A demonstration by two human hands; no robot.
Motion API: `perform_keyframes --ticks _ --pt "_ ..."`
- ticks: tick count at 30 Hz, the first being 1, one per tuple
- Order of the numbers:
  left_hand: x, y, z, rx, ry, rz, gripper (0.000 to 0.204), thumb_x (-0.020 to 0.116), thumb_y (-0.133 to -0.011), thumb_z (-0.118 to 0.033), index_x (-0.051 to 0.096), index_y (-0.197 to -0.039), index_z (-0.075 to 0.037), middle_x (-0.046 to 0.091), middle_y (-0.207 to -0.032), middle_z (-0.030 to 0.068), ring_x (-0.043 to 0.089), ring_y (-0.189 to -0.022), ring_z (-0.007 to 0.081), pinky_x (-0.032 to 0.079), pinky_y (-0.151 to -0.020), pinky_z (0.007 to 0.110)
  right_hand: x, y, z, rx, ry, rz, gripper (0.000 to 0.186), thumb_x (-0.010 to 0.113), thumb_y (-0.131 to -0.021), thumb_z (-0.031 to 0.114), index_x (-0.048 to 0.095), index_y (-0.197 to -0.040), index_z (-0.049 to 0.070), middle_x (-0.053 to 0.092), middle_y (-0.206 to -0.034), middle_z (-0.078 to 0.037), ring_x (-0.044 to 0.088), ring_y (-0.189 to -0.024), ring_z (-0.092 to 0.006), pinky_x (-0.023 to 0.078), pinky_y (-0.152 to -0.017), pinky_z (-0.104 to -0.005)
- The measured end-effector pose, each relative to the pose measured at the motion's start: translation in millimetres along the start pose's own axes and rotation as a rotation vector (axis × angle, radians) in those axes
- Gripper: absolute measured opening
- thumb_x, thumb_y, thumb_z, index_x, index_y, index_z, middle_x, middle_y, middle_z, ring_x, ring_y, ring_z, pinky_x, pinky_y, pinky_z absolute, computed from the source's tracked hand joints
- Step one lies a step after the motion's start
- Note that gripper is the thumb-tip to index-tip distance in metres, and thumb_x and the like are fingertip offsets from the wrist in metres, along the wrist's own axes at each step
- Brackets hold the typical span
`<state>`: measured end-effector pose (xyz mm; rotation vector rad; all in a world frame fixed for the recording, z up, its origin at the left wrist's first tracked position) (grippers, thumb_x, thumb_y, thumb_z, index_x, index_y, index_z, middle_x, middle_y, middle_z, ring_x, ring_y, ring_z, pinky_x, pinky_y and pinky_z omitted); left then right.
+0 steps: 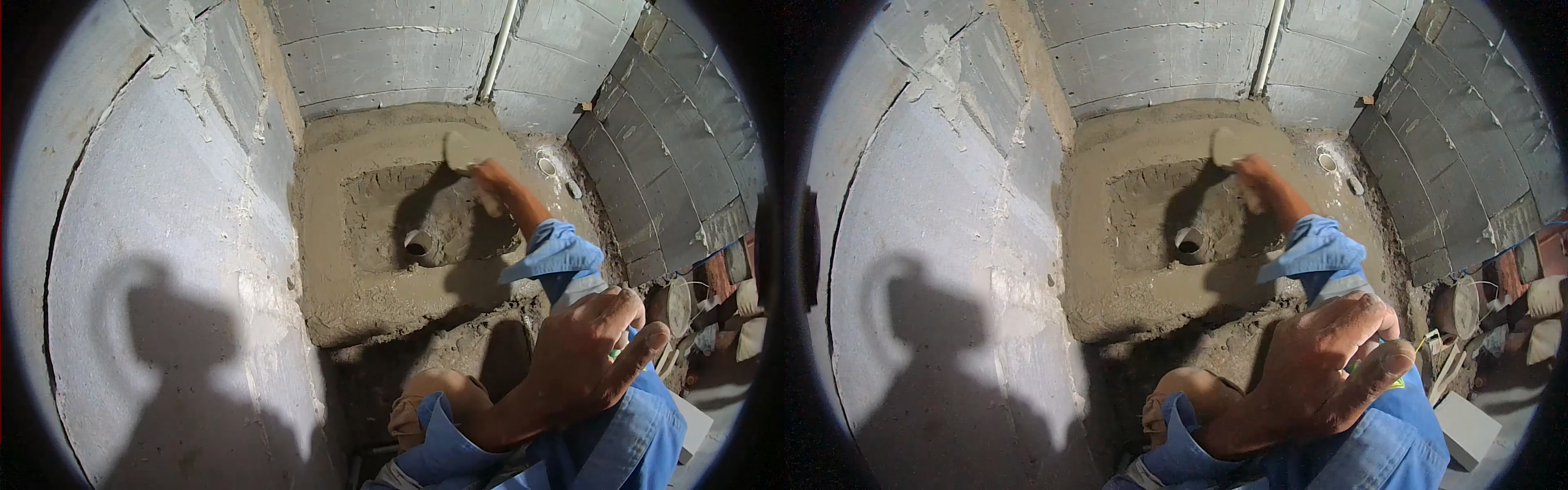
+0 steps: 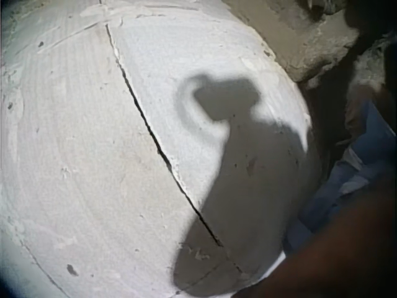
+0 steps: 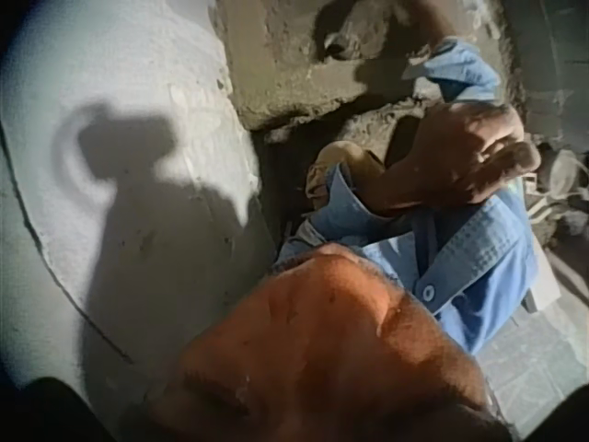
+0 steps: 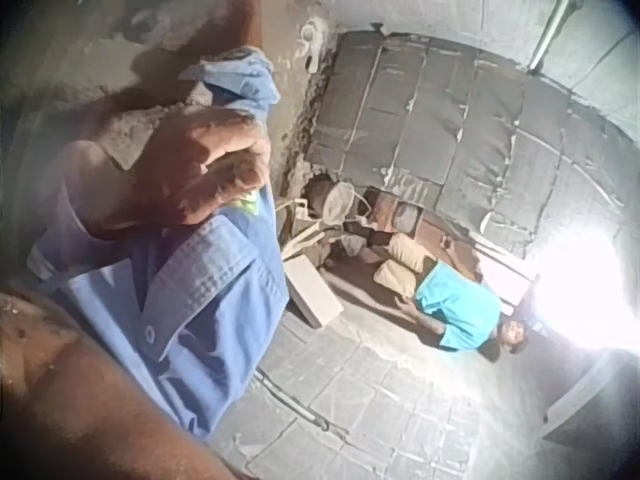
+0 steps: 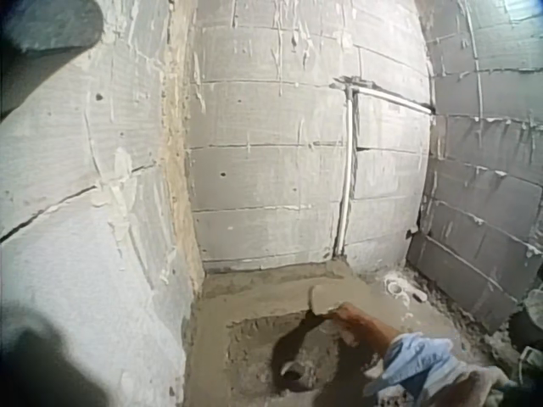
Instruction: Apply and smooth cement around a squat toilet basin using a trowel.
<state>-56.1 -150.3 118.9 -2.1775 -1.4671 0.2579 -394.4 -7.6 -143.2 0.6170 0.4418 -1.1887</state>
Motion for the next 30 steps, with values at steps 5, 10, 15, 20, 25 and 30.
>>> perform_keyframes --ticks 5,10,15,20,25,30 --pt "-3 0 3 -0.03 0.031 0.021 0.039 0.052 -0.101 -0.039 0.058 -0.088 -0.002 0.058 -0.077 0.0136 0.06 -0.067 0.0298 0.047 -0.061 0.041 108 -26 105 -0.281 0.245 0.208 0.021 0.056 -0.088 0.018 0.069 -0.09 0.001 0.067 -0.085 -0.016 0.067 -0.077 -0.0305 0.052 -0.064 -0.0443" --pt "-10 1 2 0.016 0.124 -0.063 0.038 0.053 -0.1 -0.037 0.057 -0.083 -0.003 0.057 -0.075 0.0119 0.057 -0.063 0.0266 0.045 -0.058 0.039 166 -22 182 -0.475 0.845 0.292 0.029 0.052 -0.089 0.02 0.072 -0.096 0.001 0.071 -0.1 -0.021 0.07 -0.094 -0.0362 0.055 -0.078 -0.0472" --pt "-9 2 1 0.031 0.099 -0.062 0.039 0.052 -0.101 -0.039 0.055 -0.083 -0.004 0.056 -0.075 0.0121 0.057 -0.063 0.0273 0.045 -0.058 0.04 106 -9 145 -0.34 0.372 -0.041 0.025 0.055 -0.088 0.014 0.072 -0.099 0.0 0.072 -0.104 -0.02 0.07 -0.094 -0.0359 0.056 -0.084 -0.0436" --pt "-10 5 -2 -0.005 0.067 -0.019 0.041 0.051 -0.102 -0.041 0.054 -0.086 -0.003 0.056 -0.075 0.0127 0.058 -0.066 0.0304 0.046 -0.06 0.042 2 14 44 -0.071 0.214 -0.191 0.025 0.055 -0.091 0.016 0.068 -0.109 0.005 0.069 -0.082 -0.015 0.066 -0.066 -0.0277 0.054 -0.061 -0.0426" --pt "-11 6 -1 -0.008 0.052 -0.042 0.042 0.051 -0.1 -0.043 0.057 -0.091 -0.002 0.056 -0.077 0.0129 0.058 -0.067 0.0288 0.046 -0.063 0.04 -7 16 -10 0.336 -0.123 -0.123 0.018 0.057 -0.09 0.016 0.065 -0.088 0.0 0.063 -0.066 -0.01 0.062 -0.055 -0.0215 0.05 -0.047 -0.0398" --pt "-7 4 0 0.011 0.025 -0.03 0.044 0.05 -0.101 -0.044 0.056 -0.09 -0.001 0.057 -0.078 0.0134 0.058 -0.067 0.0286 0.046 -0.063 0.039 99 -38 56 0.062 -0.2 0.195 0.029 0.058 -0.085 0.022 0.07 -0.109 0.01 0.069 -0.079 -0.015 0.068 -0.07 -0.0307 0.054 -0.059 -0.0397"
Point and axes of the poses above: each hand's wrist, its own y-axis away from the middle knuckle, its own x-axis out of the palm, z = x × y, the point moved 4 cm from there along -y, towards the middle knuckle
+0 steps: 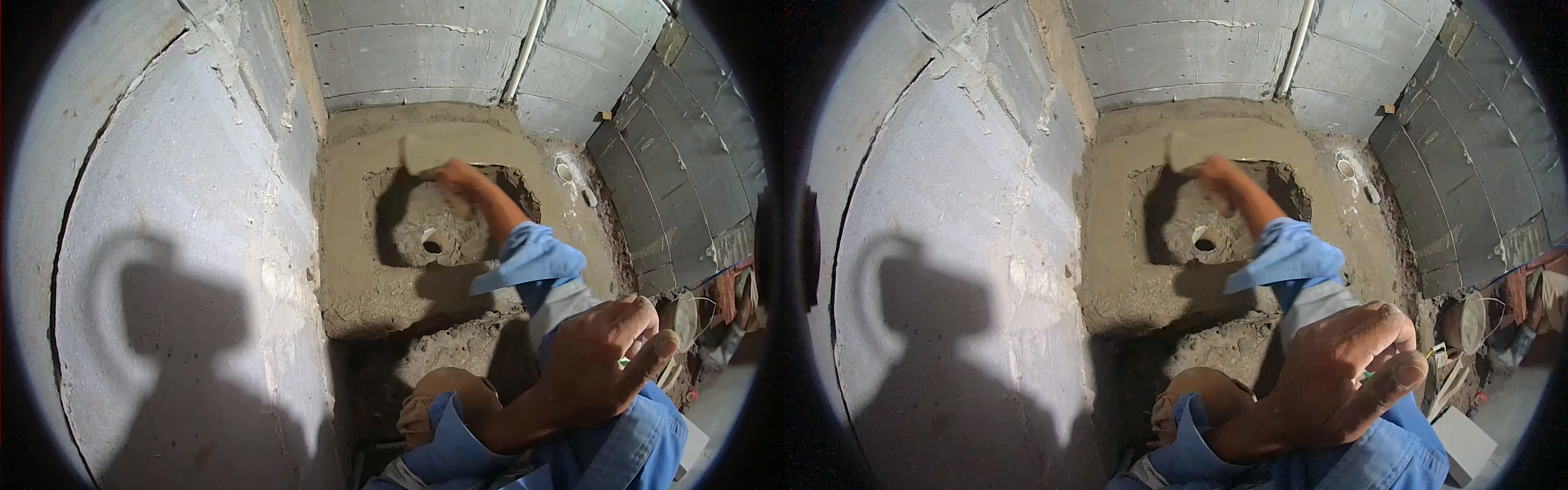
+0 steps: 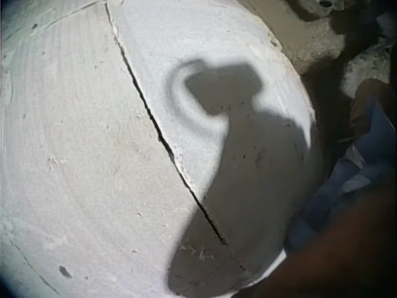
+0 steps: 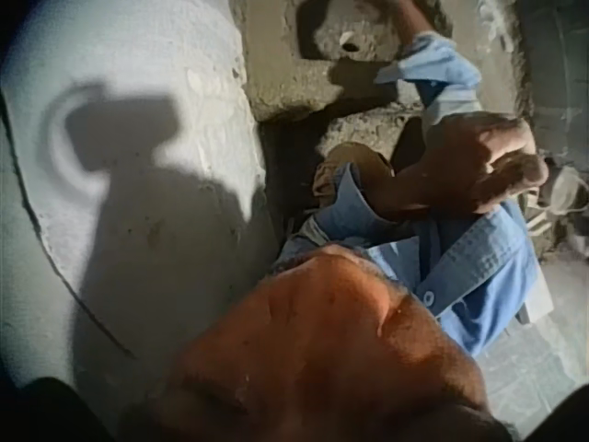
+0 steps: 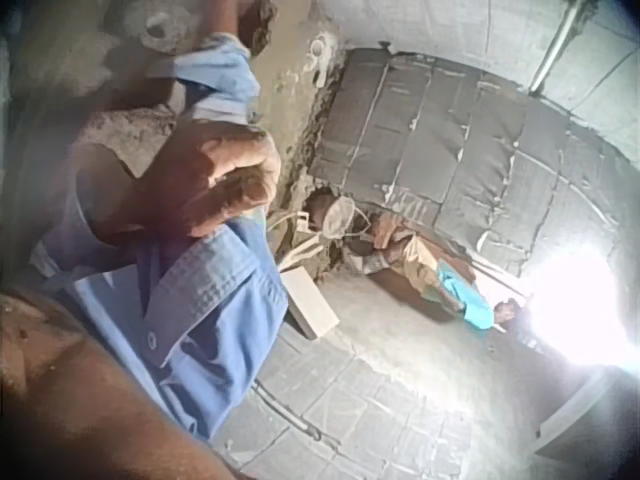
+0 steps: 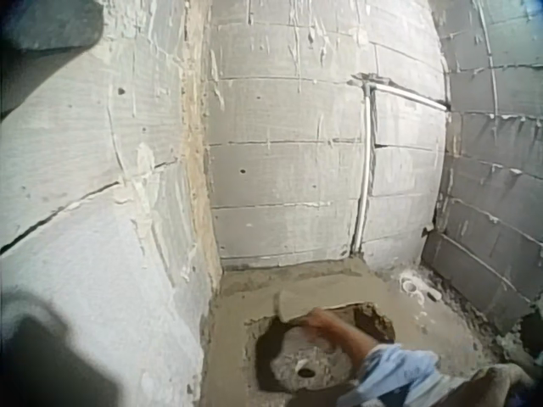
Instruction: Apply and smooth cement around a squat toilet basin using a trowel.
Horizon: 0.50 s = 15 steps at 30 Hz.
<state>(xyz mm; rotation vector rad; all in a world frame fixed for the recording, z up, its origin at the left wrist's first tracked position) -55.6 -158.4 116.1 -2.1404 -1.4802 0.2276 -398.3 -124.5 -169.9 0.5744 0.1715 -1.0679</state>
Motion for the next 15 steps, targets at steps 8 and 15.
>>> perform_keyframes --ticks 8,15 --pt "-7 1 -5 -0.006 0.191 -0.005 0.044 0.048 -0.101 -0.041 0.056 -0.089 0.001 0.057 -0.076 0.0147 0.058 -0.069 0.0297 0.046 -0.066 0.039 93 1 103 -0.273 0.798 0.12 0.029 0.061 -0.078 0.022 0.074 -0.099 0.006 0.073 -0.092 -0.017 0.073 -0.083 -0.03 0.058 -0.07 -0.0425" --pt "-4 -1 -2 0.042 0.117 -0.038 0.04 0.049 -0.103 -0.039 0.053 -0.086 -0.003 0.053 -0.073 0.0142 0.055 -0.064 0.0311 0.043 -0.06 0.043 -13 28 56 -0.4 0.829 -0.201 0.024 0.061 -0.08 0.023 0.073 -0.087 0.003 0.072 -0.086 -0.018 0.071 -0.077 -0.0303 0.056 -0.066 -0.0431"
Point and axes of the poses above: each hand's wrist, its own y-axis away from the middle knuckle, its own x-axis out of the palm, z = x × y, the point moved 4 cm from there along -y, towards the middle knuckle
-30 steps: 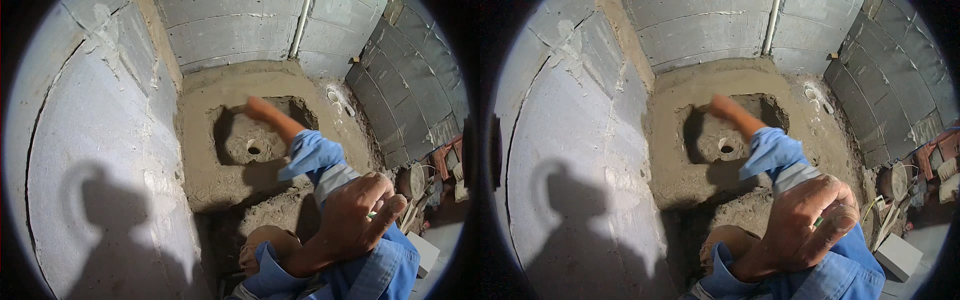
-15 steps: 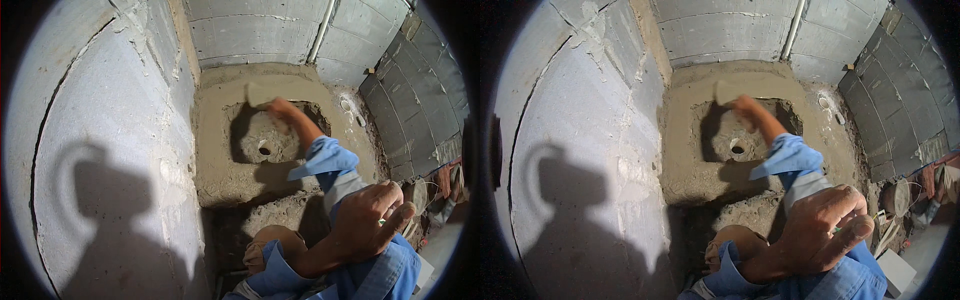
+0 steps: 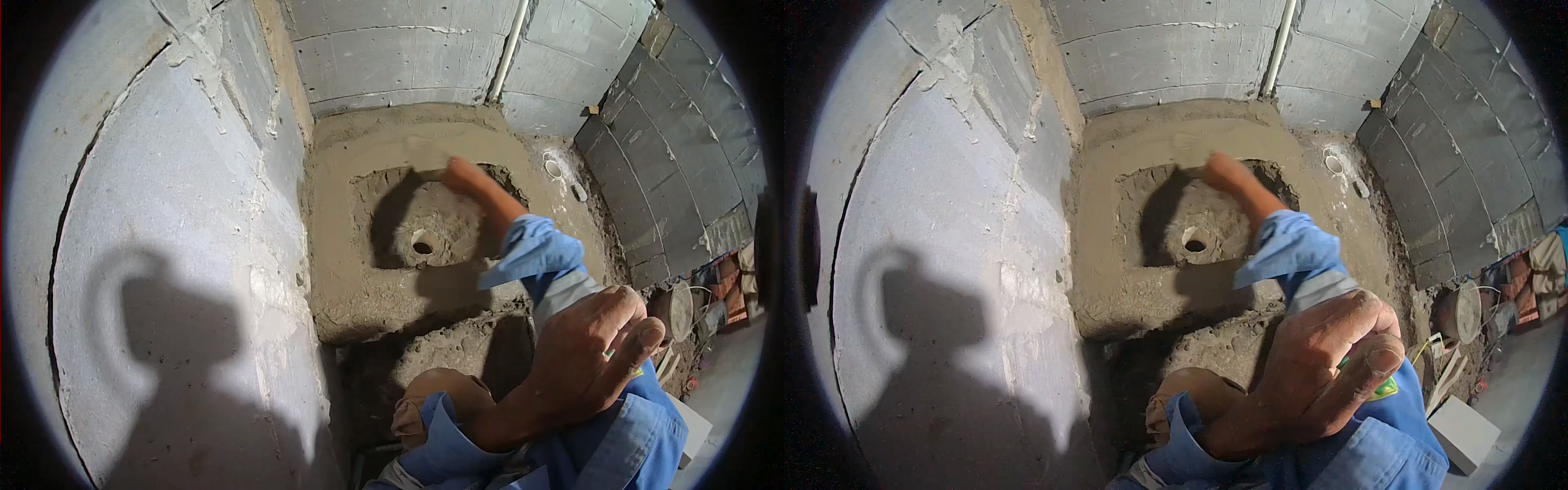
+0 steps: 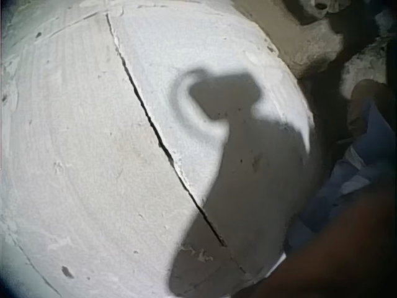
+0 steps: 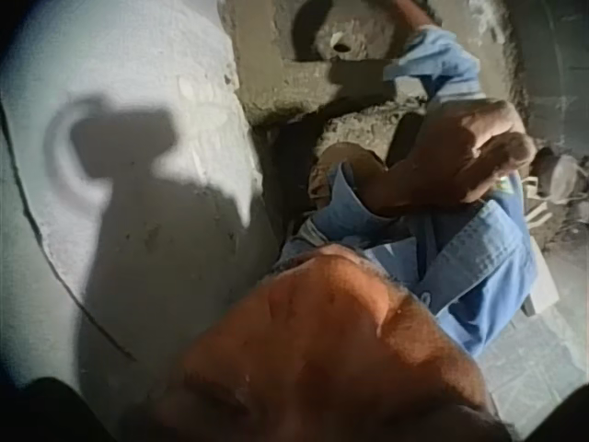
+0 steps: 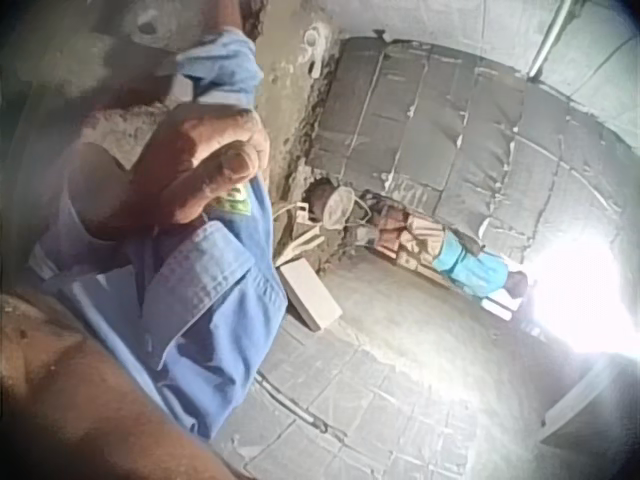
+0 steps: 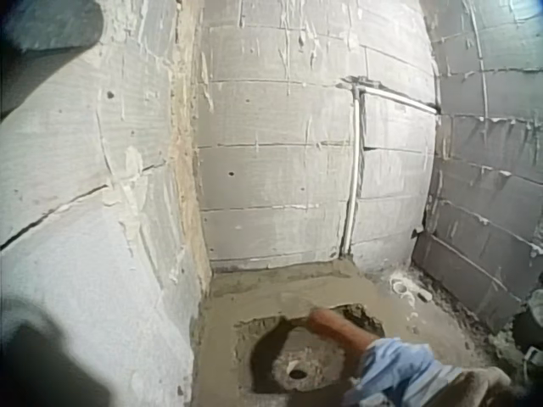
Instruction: Apply and smooth cement around a squat toilet basin using a trowel.
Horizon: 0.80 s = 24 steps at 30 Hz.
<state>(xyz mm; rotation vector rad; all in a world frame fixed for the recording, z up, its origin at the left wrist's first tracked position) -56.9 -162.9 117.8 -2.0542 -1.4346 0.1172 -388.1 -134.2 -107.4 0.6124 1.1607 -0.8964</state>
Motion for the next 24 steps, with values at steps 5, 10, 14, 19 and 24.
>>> perform_keyframes --ticks 5,10,14,19,24 --pt "3 3 -2 -0.052 -0.018 0.028 0.04 0.05 -0.102 -0.039 0.055 -0.088 -0.002 0.056 -0.077 0.0155 0.057 -0.068 0.0321 0.045 -0.063 0.042 -17 67 -121 0.668 -0.298 0.016 0.024 0.06 -0.082 0.022 0.071 -0.08 0.001 0.07 -0.077 -0.019 0.07 -0.068 -0.0297 0.055 -0.062 -0.0426" --pt "3 2 3 -0.139 -0.014 0.071 0.039 0.051 -0.1 -0.038 0.057 -0.093 -0.001 0.057 -0.079 0.0174 0.06 -0.072 0.0339 0.046 -0.066 0.042 7 39 -90 0.534 -0.339 0.101 0.026 0.06 -0.083 0.021 0.07 -0.075 -0.001 0.069 -0.07 -0.019 0.068 -0.062 -0.0291 0.053 -0.059 -0.0423" --pt "2 -1 4 -0.064 -0.013 -0.026 0.042 0.049 -0.102 -0.041 0.053 -0.084 -0.003 0.055 -0.073 0.0148 0.057 -0.067 0.0339 0.044 -0.062 0.044 20 -20 21 -0.046 -0.196 0.133 0.026 0.064 -0.084 0.023 0.071 -0.081 -0.002 0.068 -0.068 -0.019 0.068 -0.063 -0.0301 0.053 -0.06 -0.0438" --pt "-8 2 7 -0.099 -0.031 -0.045 0.044 0.048 -0.102 -0.042 0.052 -0.083 -0.003 0.055 -0.075 0.0154 0.057 -0.068 0.0342 0.044 -0.062 0.044 -6 -12 62 0.09 0.006 0.135 0.037 0.064 -0.087 0.039 0.072 -0.096 0.004 0.071 -0.09 -0.021 0.069 -0.082 -0.0373 0.055 -0.074 -0.0447" --pt "-9 -3 9 -0.081 -0.046 -0.039 0.041 0.053 -0.099 -0.041 0.055 -0.087 -0.001 0.055 -0.074 0.0138 0.058 -0.068 0.0295 0.045 -0.061 0.04 -72 21 43 -0.02 0.438 0.013 0.025 0.063 -0.087 0.031 0.071 -0.087 0.007 0.072 -0.099 -0.016 0.071 -0.089 -0.0338 0.054 -0.077 -0.0475"
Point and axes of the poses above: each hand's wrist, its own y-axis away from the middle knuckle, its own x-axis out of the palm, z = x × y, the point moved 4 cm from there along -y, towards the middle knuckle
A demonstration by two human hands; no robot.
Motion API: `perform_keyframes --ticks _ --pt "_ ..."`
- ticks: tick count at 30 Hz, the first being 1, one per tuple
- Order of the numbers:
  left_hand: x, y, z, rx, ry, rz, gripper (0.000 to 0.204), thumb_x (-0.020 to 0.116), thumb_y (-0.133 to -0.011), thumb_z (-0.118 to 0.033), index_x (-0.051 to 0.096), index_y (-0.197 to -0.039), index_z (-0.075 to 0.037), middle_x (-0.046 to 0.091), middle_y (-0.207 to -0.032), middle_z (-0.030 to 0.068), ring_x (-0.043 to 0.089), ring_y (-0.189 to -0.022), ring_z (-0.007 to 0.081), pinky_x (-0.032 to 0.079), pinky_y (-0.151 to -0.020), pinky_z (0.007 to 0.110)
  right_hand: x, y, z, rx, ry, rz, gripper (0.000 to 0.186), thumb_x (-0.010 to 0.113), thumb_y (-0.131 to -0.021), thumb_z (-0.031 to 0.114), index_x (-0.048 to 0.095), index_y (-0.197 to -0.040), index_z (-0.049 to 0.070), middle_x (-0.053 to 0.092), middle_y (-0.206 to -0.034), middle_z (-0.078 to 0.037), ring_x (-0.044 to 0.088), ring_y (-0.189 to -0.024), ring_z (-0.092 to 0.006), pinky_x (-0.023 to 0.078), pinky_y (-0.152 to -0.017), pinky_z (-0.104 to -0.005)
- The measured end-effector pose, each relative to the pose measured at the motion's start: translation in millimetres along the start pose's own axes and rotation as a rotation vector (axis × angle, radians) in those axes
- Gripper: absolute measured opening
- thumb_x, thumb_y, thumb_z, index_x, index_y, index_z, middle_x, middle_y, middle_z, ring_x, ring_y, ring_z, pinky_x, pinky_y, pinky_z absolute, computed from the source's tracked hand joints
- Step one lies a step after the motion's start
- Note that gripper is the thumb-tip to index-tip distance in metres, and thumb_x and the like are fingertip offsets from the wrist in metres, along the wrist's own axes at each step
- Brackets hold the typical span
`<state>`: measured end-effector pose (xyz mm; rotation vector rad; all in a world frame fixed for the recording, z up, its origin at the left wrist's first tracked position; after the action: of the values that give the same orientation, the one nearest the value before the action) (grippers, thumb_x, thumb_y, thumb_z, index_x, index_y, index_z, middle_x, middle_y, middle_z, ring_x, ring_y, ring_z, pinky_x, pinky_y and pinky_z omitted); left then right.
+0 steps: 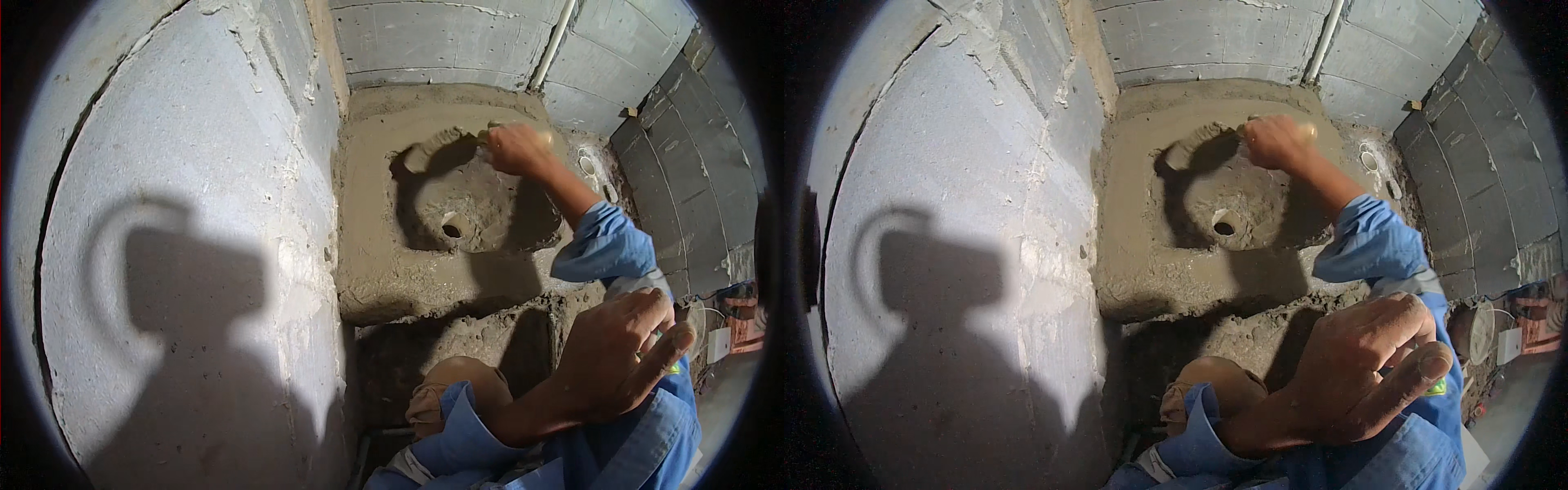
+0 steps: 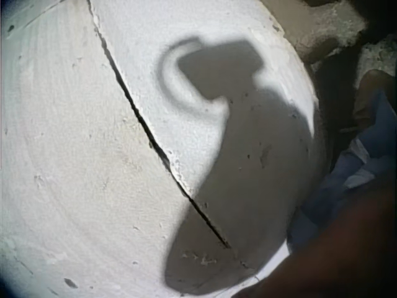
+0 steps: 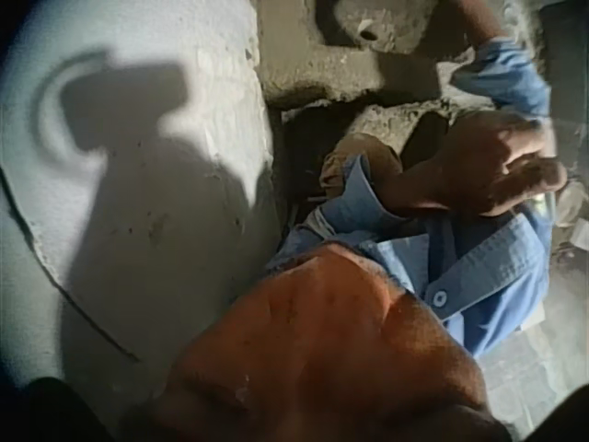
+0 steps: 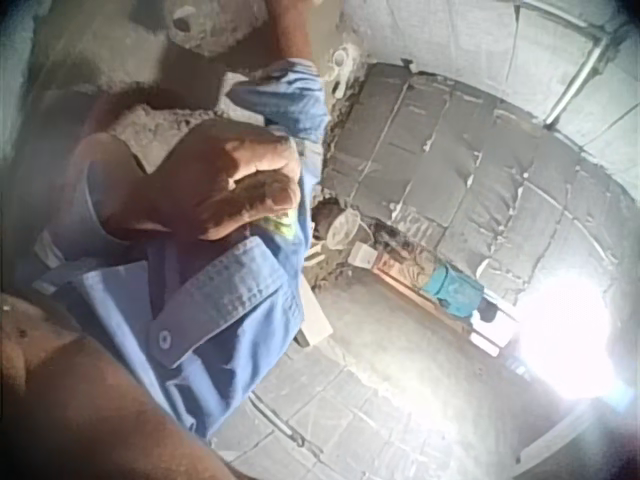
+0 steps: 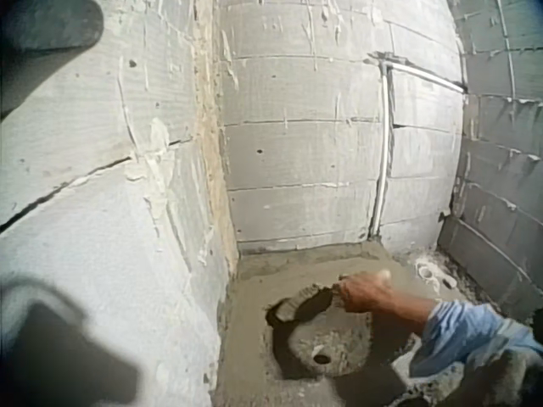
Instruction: Apply and smooth cement around a squat toilet basin using a trowel.
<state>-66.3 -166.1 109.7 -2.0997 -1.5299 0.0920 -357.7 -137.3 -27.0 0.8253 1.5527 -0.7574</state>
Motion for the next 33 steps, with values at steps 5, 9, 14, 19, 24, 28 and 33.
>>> perform_keyframes --ticks 5,9,14,19,24,28,33 --pt "0 -1 2 -0.013 0.027 -0.002 0.044 0.052 -0.1 -0.044 0.055 -0.087 -0.002 0.055 -0.075 0.0138 0.059 -0.068 0.0285 0.045 -0.061 0.04 -15 -32 28 -0.257 0.344 -0.038 0.014 0.063 -0.085 0.022 0.073 -0.087 0.014 0.074 -0.099 -0.011 0.073 -0.087 -0.0257 0.054 -0.07 -0.042" --pt "-12 3 0 -0.037 0.01 -0.064 0.045 0.052 -0.1 -0.044 0.055 -0.084 -0.003 0.055 -0.072 0.0132 0.058 -0.063 0.0278 0.045 -0.059 0.04 0 -76 75 -0.261 0.441 0.061 0.01 0.066 -0.086 0.021 0.075 -0.087 0.016 0.074 -0.091 -0.006 0.071 -0.09 -0.0212 0.05 -0.081 -0.0401" --pt "-25 3 -2 -0.021 0.149 -0.142 0.043 0.052 -0.099 -0.041 0.057 -0.087 0.0 0.057 -0.071 0.0138 0.059 -0.061 0.0248 0.045 -0.057 0.035 13 -82 79 -0.251 0.467 0.045 0.011 0.067 -0.085 0.022 0.076 -0.09 0.016 0.075 -0.093 -0.004 0.071 -0.091 -0.0204 0.049 -0.079 -0.037" --pt "-18 3 -2 0.007 0.051 -0.064 0.045 0.049 -0.1 -0.043 0.056 -0.089 0.0 0.058 -0.08 0.0147 0.06 -0.069 0.0267 0.047 -0.063 0.036 31 -33 29 -0.2 0.633 0.157 0.016 0.064 -0.087 0.025 0.077 -0.091 0.016 0.076 -0.095 -0.006 0.071 -0.095 -0.0232 0.051 -0.08 -0.0414" --pt "-14 -2 4 0.004 0.039 -0.046 0.047 0.048 -0.101 -0.044 0.057 -0.089 0.0 0.054 -0.075 0.0134 0.057 -0.065 0.0259 0.045 -0.06 0.037 32 44 -18 0.024 0.129 0.125 0.018 0.065 -0.084 0.023 0.075 -0.089 0.009 0.073 -0.095 -0.012 0.07 -0.089 -0.0297 0.051 -0.082 -0.0412" --pt "-8 -2 4 -0.008 0.065 -0.041 0.046 0.049 -0.101 -0.044 0.057 -0.087 0.0 0.053 -0.073 0.013 0.055 -0.062 0.0246 0.044 -0.058 0.036 49 87 6 -0.051 -0.492 0.305 0.032 0.062 -0.087 0.024 0.07 -0.112 0.005 0.066 -0.116 -0.021 0.066 -0.098 -0.0361 0.053 -0.085 -0.0433" --pt "1 2 0 0.027 0.056 -0.039 0.046 0.05 -0.101 -0.043 0.057 -0.087 0.0 0.053 -0.072 0.0132 0.055 -0.062 0.0247 0.044 -0.058 0.036 57 75 75 0.15 -1.054 0.356 0.044 0.054 -0.098 0.027 0.053 -0.131 -0.002 0.063 -0.109 -0.024 0.067 -0.089 -0.0316 0.058 -0.075 -0.0414"
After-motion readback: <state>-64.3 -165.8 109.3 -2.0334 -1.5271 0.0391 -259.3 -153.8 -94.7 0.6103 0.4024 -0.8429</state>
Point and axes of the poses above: each hand's wrist, its own y-axis away from the middle knuckle, its own x-axis out of the palm, z = x × y, the point moved 4 cm from there along -y, towards the middle knuckle
